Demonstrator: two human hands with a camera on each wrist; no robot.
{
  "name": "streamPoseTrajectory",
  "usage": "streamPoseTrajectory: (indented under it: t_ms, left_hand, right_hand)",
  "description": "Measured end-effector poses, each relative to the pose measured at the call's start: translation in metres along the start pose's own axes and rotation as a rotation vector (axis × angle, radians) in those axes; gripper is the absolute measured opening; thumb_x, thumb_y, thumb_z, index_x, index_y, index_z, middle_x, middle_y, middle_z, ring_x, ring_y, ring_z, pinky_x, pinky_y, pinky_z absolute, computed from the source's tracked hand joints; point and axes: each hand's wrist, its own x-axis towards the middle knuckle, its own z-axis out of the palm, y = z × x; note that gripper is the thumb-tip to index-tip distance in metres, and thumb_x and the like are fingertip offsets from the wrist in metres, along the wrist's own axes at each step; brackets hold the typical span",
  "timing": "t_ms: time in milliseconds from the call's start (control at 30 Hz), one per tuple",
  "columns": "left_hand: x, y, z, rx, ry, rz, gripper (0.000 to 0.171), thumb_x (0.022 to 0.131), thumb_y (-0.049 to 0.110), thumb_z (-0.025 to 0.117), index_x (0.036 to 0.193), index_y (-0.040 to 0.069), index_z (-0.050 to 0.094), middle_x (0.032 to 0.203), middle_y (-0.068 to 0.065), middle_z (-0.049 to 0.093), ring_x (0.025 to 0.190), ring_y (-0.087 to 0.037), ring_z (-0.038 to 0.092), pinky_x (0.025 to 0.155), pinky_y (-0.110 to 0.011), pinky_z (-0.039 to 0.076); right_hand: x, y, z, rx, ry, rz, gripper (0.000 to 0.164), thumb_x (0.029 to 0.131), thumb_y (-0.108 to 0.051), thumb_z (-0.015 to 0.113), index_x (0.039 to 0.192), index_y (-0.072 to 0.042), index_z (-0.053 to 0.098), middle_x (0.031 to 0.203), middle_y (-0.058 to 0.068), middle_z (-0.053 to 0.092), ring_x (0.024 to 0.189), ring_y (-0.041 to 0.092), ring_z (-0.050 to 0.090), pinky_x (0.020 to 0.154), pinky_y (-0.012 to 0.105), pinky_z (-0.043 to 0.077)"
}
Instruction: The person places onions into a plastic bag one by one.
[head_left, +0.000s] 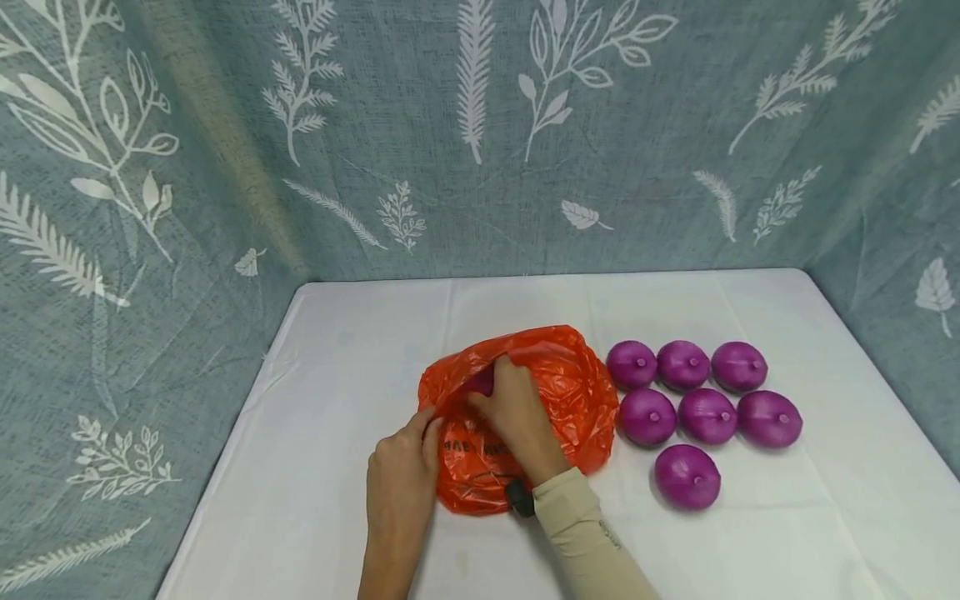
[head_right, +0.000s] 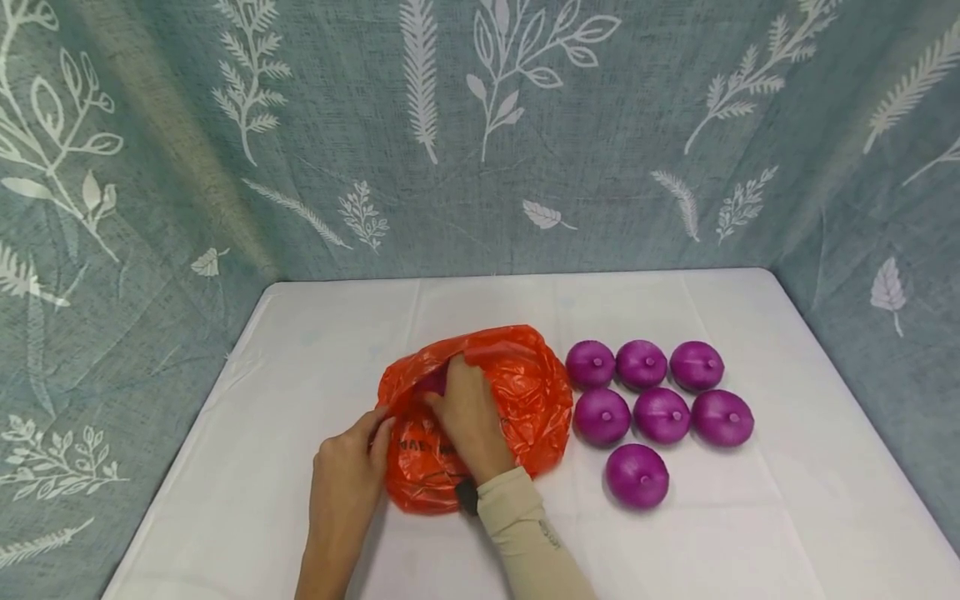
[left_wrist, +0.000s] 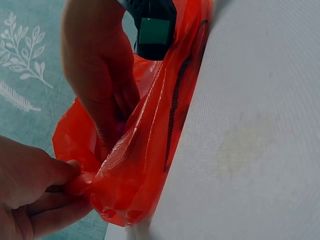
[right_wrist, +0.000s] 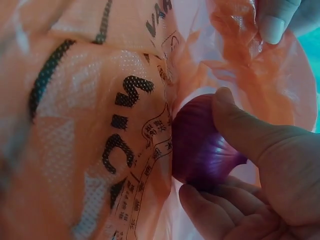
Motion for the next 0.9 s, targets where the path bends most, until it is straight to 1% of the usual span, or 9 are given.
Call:
streamPoseTrajectory:
  t_ms: [133,267,433,500,567,633,700,800,900]
  left_hand:
    - [0.0,0.0,0.001,0.0,0.006,0.008,0.025,0.099,0.012,0.076,0.119,-0.002,0.077,0.103,-0.022,0.079,0.087,-0.038,0.079,0.072,-0.049,0.065]
    - [0.0,-0.001,0.001,-0.007,0.008,0.018,0.025,0.1,0.013,0.075,0.119,-0.002,0.077,0.103,-0.022,0.079,0.086,-0.038,0.079,0.07,-0.049,0.065]
    - [0.001,-0.001,0.001,-0.006,0.009,0.018,0.025,0.1,0.013,0.075,0.119,-0.003,0.077,0.103,-0.022,0.079,0.088,-0.038,0.079,0.072,-0.05,0.065]
    - [0.001,-0.001,0.001,-0.006,0.007,0.016,0.026,0.1,0.012,0.076,0.12,-0.003,0.077,0.104,-0.023,0.079,0.088,-0.039,0.079,0.072,-0.05,0.065]
    - [0.001,-0.001,0.0,-0.003,0.005,0.01,0.026,0.099,0.012,0.076,0.12,-0.003,0.077,0.104,-0.023,0.079,0.088,-0.039,0.079,0.073,-0.05,0.065]
    - [0.001,-0.001,0.0,-0.001,0.004,0.004,0.026,0.099,0.013,0.076,0.12,-0.003,0.077,0.104,-0.023,0.079,0.088,-0.039,0.079,0.073,-0.051,0.065]
    - [0.001,-0.001,0.0,0.001,0.002,-0.003,0.026,0.1,0.013,0.075,0.12,-0.003,0.077,0.105,-0.023,0.078,0.089,-0.04,0.079,0.074,-0.051,0.065]
    - [0.001,-0.001,0.0,0.003,-0.001,-0.009,0.027,0.1,0.013,0.075,0.121,-0.004,0.076,0.106,-0.023,0.078,0.09,-0.04,0.078,0.075,-0.052,0.065]
    - [0.002,-0.001,0.0,-0.001,0.002,-0.01,0.026,0.1,0.013,0.075,0.12,-0.003,0.076,0.106,-0.023,0.078,0.09,-0.04,0.078,0.075,-0.052,0.065]
  right_hand:
    - [0.0,0.001,0.0,-0.012,0.003,-0.015,0.044,0.091,-0.018,0.087,0.119,0.005,0.063,0.095,0.018,0.072,0.087,0.026,0.074,0.076,0.043,0.065]
    - [-0.001,0.0,0.0,-0.028,0.0,-0.014,0.045,0.09,-0.02,0.087,0.118,0.004,0.062,0.093,0.018,0.072,0.084,0.024,0.073,0.075,0.042,0.065]
    - [-0.001,-0.002,-0.002,-0.037,-0.007,-0.013,0.047,0.089,-0.023,0.089,0.116,0.004,0.062,0.084,0.013,0.069,0.071,0.019,0.066,0.065,0.034,0.062]
    - [-0.002,-0.003,-0.004,-0.035,-0.012,-0.012,0.05,0.088,-0.025,0.089,0.119,0.004,0.062,0.079,0.01,0.066,0.066,0.018,0.062,0.061,0.03,0.059]
    - [-0.002,-0.005,-0.007,-0.036,-0.014,-0.012,0.053,0.088,-0.026,0.089,0.121,0.004,0.062,0.077,0.008,0.064,0.065,0.017,0.06,0.061,0.029,0.058]
    - [-0.004,-0.006,-0.011,-0.042,-0.02,-0.012,0.056,0.088,-0.026,0.089,0.124,0.005,0.061,0.081,0.01,0.066,0.068,0.018,0.061,0.064,0.031,0.06]
    - [-0.006,-0.009,-0.017,-0.042,-0.034,-0.007,0.058,0.088,-0.026,0.089,0.126,0.006,0.06,0.087,0.013,0.068,0.073,0.021,0.065,0.07,0.035,0.064]
    - [-0.011,-0.012,-0.027,-0.039,-0.067,0.014,0.064,0.089,-0.027,0.089,0.133,0.007,0.059,0.105,0.021,0.072,0.09,0.029,0.073,0.082,0.044,0.065]
    - [-0.017,-0.015,-0.041,-0.049,-0.096,0.032,0.07,0.091,-0.031,0.087,0.142,0.005,0.057,0.126,0.024,0.071,0.113,0.037,0.071,0.095,0.05,0.061]
